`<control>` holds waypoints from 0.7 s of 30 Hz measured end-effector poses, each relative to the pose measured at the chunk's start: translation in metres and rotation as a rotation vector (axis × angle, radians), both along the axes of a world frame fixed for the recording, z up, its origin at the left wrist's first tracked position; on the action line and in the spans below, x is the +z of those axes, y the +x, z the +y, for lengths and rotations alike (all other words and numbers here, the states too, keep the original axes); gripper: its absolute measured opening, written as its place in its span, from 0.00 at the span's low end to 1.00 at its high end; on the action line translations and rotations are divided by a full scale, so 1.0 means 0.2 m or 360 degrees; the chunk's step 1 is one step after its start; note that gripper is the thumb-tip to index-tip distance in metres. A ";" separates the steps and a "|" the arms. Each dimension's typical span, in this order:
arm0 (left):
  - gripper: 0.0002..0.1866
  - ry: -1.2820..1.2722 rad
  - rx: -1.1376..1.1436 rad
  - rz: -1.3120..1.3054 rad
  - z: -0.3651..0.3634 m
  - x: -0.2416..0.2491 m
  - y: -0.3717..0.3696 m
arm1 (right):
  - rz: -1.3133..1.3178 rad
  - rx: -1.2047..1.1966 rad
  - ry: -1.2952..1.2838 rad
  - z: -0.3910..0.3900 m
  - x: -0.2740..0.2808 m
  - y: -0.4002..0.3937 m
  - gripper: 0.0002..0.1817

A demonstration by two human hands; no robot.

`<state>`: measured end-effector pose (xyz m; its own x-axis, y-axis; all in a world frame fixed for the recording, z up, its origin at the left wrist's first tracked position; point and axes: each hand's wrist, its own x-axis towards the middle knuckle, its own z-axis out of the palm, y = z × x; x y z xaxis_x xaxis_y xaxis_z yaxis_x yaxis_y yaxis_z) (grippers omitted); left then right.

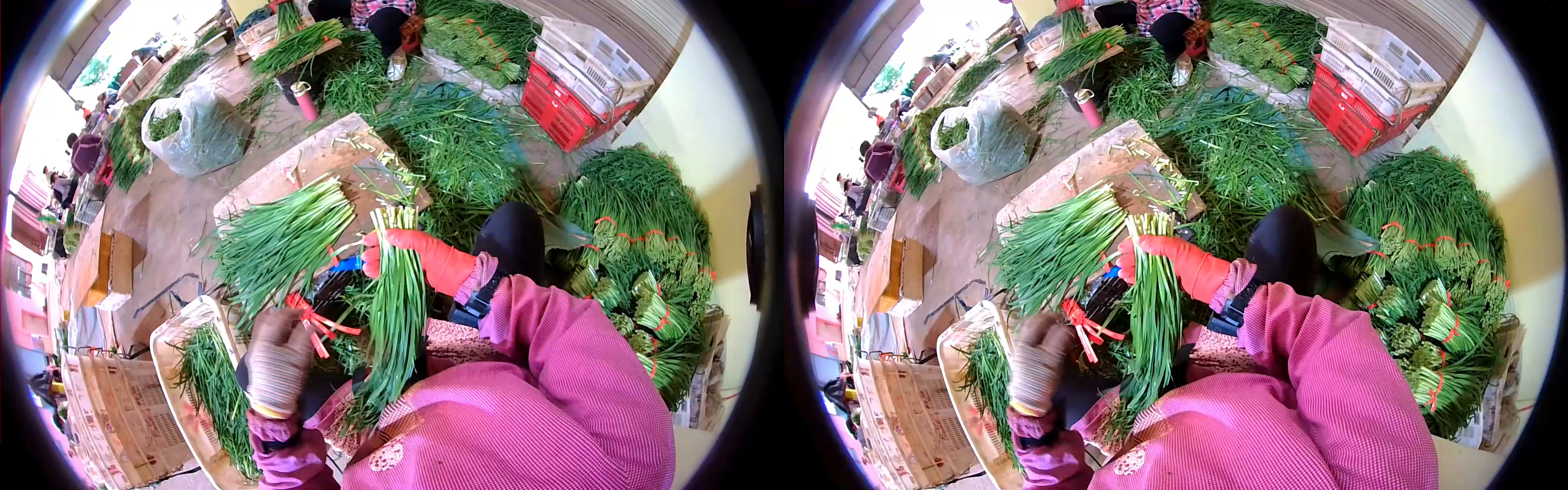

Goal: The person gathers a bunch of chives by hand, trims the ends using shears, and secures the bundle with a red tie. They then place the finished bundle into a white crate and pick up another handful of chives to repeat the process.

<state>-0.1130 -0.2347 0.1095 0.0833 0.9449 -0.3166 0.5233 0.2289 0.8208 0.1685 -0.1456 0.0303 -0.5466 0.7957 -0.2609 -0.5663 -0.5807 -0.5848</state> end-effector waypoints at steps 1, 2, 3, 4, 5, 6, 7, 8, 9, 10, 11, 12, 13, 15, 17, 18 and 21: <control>0.42 0.0008 0.0309 -0.0109 0.05 0.05 -0.02 | 0.0002 0.0002 0.0006 0.00 0.01 -0.01 0.31; 0.42 0.0017 0.0311 -0.0108 0.09 0.06 0.01 | -0.0002 0.0010 0.0059 0.01 0.01 -0.02 0.31; 0.47 0.0404 0.0260 -0.0258 0.12 0.06 0.06 | -0.0007 0.0018 0.0110 0.01 0.04 -0.04 0.31; 0.52 0.0789 0.0208 -0.0406 0.13 0.06 0.13 | -0.0052 0.0013 0.0096 -0.01 0.07 -0.05 0.30; 0.61 0.0554 0.0087 -0.0639 0.14 0.05 0.20 | -0.0005 0.0016 0.0132 0.00 0.05 -0.07 0.29; 0.64 0.0431 -0.0070 -0.0550 0.15 -0.06 0.25 | -0.0012 -0.0009 0.0169 -0.01 0.07 -0.09 0.30; 0.66 0.0440 -0.0207 -0.0667 0.13 -0.29 0.32 | -0.0019 -0.0040 0.0206 -0.03 0.10 -0.11 0.31; 0.69 0.0057 -0.0264 -0.1091 0.08 -0.20 0.48 | 0.0000 -0.0101 0.0217 -0.05 0.13 -0.12 0.31; 0.70 -0.0058 -0.0176 -0.1318 0.02 -0.37 0.57 | -0.0066 -0.0110 0.0159 -0.07 0.14 -0.14 0.30; 0.69 0.0087 -0.0091 -0.1390 0.00 -0.48 0.63 | -0.0102 -0.0136 0.0202 -0.07 0.12 -0.14 0.29; 0.65 -0.0293 0.0046 -0.1329 0.01 -0.32 0.66 | -0.0138 -0.0160 0.0244 -0.07 0.09 -0.14 0.29; 0.62 -0.0219 0.0080 -0.1422 0.02 -0.39 0.67 | -0.0169 -0.0183 0.0254 -0.07 0.07 -0.14 0.28; 0.59 -0.0139 0.0121 -0.1514 0.02 -0.46 0.69 | -0.0197 -0.0199 0.0266 -0.07 0.06 -0.14 0.28; 0.35 -0.0084 0.0122 -0.1244 0.04 -0.56 0.69 | -0.0120 -0.0232 0.0228 -0.06 0.07 -0.13 0.30; 0.29 -0.0052 0.0152 -0.1224 0.01 -0.61 0.70 | -0.0407 -0.0416 0.0450 -0.01 0.06 -0.11 0.32; 0.29 -0.0060 0.0144 -0.1219 0.00 -0.60 0.69 | -0.0431 -0.0460 0.0486 0.02 0.02 -0.10 0.33; 0.28 0.0003 -0.0004 -0.0898 0.00 -0.55 0.67 | -0.0894 -0.0628 0.0693 0.20 0.00 0.01 0.17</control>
<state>0.0217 -0.2348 -0.0011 0.2415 0.9450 -0.2205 0.0038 0.2263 0.9741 0.1708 -0.1052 0.0303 -0.0844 0.9958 -0.0356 -0.2364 -0.0547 -0.9701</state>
